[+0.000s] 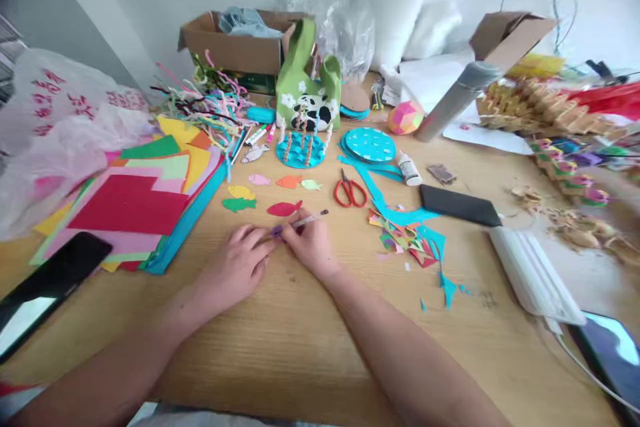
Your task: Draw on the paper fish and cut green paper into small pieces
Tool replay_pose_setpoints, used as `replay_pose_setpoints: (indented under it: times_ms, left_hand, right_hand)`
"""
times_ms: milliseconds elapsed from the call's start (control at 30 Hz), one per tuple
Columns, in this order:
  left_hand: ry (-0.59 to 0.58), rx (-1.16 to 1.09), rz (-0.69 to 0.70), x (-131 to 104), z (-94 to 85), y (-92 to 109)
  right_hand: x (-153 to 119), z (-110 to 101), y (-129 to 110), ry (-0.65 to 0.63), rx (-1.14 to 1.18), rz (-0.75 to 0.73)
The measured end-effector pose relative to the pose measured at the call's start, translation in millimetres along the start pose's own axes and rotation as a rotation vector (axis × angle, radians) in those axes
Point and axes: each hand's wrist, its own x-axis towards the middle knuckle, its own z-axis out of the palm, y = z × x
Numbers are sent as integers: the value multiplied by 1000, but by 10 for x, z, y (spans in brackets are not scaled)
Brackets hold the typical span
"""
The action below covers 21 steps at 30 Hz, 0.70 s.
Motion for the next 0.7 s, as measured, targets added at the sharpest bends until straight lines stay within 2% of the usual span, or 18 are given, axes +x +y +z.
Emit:
replay_pose_setpoints:
  times_ms: [433, 700]
  left_hand:
    - [24, 2, 10, 13, 6, 1]
    - [26, 5, 16, 9, 4, 0]
  right_hand:
    - [-5, 3, -38, 0, 62, 43]
    - [-10, -11, -36, -16, 28, 12]
